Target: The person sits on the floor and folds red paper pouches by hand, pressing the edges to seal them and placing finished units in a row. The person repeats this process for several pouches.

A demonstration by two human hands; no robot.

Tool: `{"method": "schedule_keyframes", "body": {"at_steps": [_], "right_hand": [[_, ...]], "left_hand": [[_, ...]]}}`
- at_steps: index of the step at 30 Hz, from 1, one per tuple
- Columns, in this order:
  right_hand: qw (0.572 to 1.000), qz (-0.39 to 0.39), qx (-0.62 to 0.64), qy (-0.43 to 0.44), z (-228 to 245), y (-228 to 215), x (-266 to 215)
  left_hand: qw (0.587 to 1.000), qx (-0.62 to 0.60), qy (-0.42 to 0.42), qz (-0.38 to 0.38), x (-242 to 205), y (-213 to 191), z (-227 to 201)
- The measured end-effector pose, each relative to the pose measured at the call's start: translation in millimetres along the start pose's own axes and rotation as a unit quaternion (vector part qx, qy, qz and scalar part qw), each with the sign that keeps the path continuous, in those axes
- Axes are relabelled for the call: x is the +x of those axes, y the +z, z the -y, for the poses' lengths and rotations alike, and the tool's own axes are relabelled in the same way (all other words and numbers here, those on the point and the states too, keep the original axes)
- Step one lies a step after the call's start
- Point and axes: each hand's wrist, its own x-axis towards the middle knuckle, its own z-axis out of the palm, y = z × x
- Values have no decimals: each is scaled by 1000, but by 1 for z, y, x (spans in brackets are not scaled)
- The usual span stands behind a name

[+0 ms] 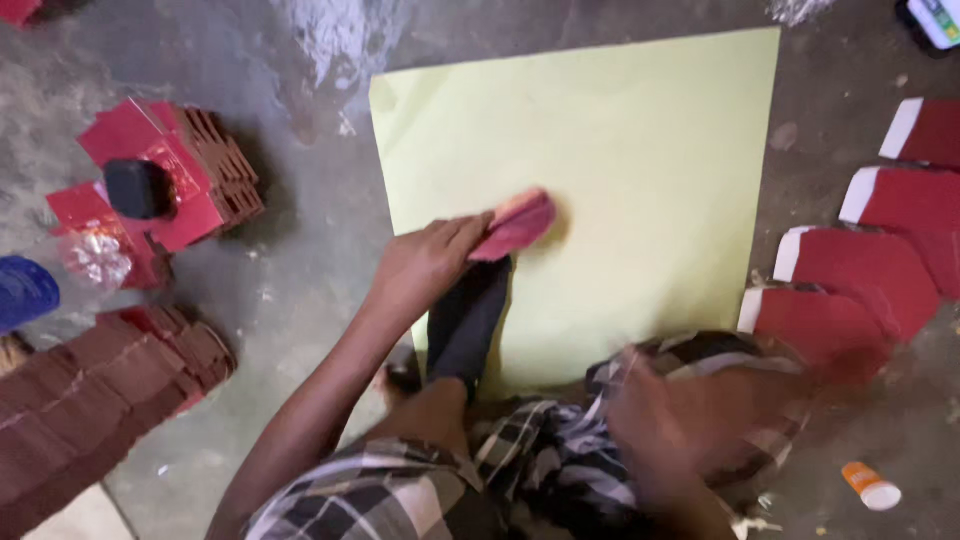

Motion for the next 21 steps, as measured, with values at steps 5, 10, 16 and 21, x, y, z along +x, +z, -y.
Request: {"method": "schedule_keyframes", "body": {"at_steps": [5,10,16,21], "right_hand": [[937,200,-283,-48,-103,61,7],[966,98,-25,-239,-157,78,54],[946,100,266,-156,-158,96,95],[935,165,268,-161,-172,147,75]], "left_hand": [[1000,-18,0,12,7,31,1],[996,-86,-6,-1,0,44,9],[997,-50,-8,-61,-4,50,13],[975,-53,-216,0,3,33,-6]]}}
